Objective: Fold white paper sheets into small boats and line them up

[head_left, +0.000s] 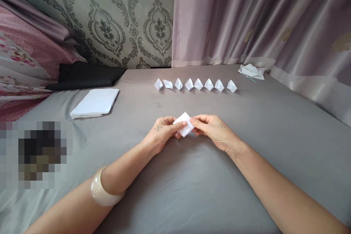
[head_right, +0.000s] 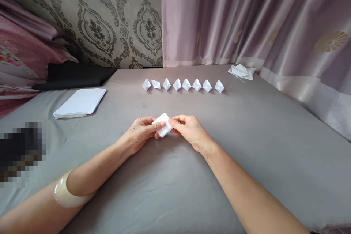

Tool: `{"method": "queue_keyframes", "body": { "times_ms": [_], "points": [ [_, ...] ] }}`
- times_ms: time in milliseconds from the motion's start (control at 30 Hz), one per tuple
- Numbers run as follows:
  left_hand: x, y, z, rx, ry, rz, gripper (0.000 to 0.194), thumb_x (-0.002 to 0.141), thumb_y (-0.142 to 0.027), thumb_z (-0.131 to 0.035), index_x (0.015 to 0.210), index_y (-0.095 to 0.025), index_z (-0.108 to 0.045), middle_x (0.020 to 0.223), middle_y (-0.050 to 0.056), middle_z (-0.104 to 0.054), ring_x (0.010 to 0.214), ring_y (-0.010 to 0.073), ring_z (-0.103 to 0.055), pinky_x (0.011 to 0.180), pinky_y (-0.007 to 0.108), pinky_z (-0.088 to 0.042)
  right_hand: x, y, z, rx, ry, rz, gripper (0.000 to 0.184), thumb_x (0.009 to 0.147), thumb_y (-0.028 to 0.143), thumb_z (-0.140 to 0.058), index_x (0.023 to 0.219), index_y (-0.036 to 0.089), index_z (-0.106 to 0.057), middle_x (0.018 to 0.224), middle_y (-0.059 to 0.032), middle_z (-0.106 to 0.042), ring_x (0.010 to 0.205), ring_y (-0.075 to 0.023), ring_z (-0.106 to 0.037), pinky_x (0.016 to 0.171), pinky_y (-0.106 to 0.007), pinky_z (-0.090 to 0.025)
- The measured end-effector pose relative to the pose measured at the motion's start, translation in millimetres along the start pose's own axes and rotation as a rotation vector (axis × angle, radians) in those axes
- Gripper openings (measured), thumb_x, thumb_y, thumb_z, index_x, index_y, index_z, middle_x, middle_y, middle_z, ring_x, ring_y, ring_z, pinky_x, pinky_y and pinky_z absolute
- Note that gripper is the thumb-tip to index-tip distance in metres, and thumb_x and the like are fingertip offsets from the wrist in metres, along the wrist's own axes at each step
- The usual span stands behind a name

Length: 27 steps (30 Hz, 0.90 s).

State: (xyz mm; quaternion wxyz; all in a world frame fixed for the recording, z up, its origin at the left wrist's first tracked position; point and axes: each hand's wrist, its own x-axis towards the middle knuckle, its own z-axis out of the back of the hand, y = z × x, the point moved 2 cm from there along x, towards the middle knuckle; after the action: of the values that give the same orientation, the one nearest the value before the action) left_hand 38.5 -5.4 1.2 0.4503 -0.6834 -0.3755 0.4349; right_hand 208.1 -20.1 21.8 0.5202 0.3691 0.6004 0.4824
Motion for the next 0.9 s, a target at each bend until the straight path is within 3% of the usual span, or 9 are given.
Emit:
{"method": "queue_keyframes", "body": {
  "times_ms": [100, 267, 433, 633, 733, 900],
  "points": [
    [0.0, 0.0, 0.4, 0.032, -0.019, -0.043, 0.031, 0.067, -0.039, -0.078, 0.067, -0.012, -0.062, 0.059, 0.001, -0.061, 0.051, 0.0073, -0.051, 0.054, 0.021, -0.041, 0.3, -3.3, -3.0, 0.039, 0.059, -0.027, 0.031, 0.075, 0.044, -0.071, 0.091, 0.017, -0.073, 0.092, -0.0066, -0.072, 0.085, -0.0146, -0.063, 0.072, -0.025, -0.049],
    [-2.1, -4.2, -2.6, 0.062, 0.028, -0.027, 0.033, 0.068, -0.041, -0.077, 0.068, -0.012, -0.062, 0.061, 0.003, -0.063, 0.052, 0.0087, -0.054, 0.054, 0.022, -0.044, 2.2, -5.7, -1.3, 0.064, 0.042, -0.048, 0.03, 0.073, 0.043, -0.073, 0.088, 0.016, -0.075, 0.082, -0.0061, -0.072, 0.072, -0.0111, -0.062, 0.069, -0.024, -0.05],
    [-1.7, -5.1, -1.1, 0.091, -0.005, -0.023, 0.034, 0.066, -0.041, -0.078, 0.065, -0.013, -0.06, 0.054, 0.002, -0.061, 0.048, 0.0096, -0.054, 0.05, 0.022, -0.043, 2.3, -3.6, -1.5, 0.108, 0.094, -0.047, 0.031, 0.078, 0.044, -0.068, 0.089, 0.016, -0.075, 0.085, -0.0069, -0.072, 0.08, -0.0132, -0.064, 0.07, -0.024, -0.05],
    [1.6, -1.3, 2.3, 0.18, 0.02, -0.011, 0.036, 0.078, -0.048, -0.063, 0.076, -0.012, -0.065, 0.064, 0.003, -0.063, 0.057, 0.0107, -0.057, 0.053, 0.021, -0.044, 8.6, -10.2, -2.0, -0.026, -0.131, 0.011, 0.026, 0.074, 0.039, -0.07, 0.085, 0.016, -0.075, 0.074, -0.0039, -0.071, 0.066, -0.0109, -0.061, 0.057, -0.02, -0.046],
    [4.7, -1.7, 9.1, 0.37, -0.085, -0.033, 0.036, 0.082, -0.049, -0.057, 0.08, -0.014, -0.066, 0.06, 0.0, -0.06, 0.05, 0.0087, -0.049, 0.048, 0.021, -0.037, 15.3, -14.6, -3.6, -0.15, -0.222, 0.063, 0.026, 0.074, 0.04, -0.068, 0.085, 0.017, -0.074, 0.071, -0.0028, -0.07, 0.06, -0.0113, -0.059, 0.052, -0.022, -0.043],
    [11.2, -7.8, 18.4, 0.843, -0.267, -0.196, 0.024, 0.081, -0.04, -0.059, 0.077, -0.018, -0.066, 0.07, 0.0, -0.065, 0.064, 0.0133, -0.055, 0.058, 0.023, -0.039, 25.7, -14.7, -9.2, -0.528, -0.32, 0.212, 0.015, 0.078, 0.032, -0.064, 0.08, 0.02, -0.072, 0.076, -0.0019, -0.071, 0.071, -0.016, -0.063, 0.068, -0.028, -0.046]
  ]
}}
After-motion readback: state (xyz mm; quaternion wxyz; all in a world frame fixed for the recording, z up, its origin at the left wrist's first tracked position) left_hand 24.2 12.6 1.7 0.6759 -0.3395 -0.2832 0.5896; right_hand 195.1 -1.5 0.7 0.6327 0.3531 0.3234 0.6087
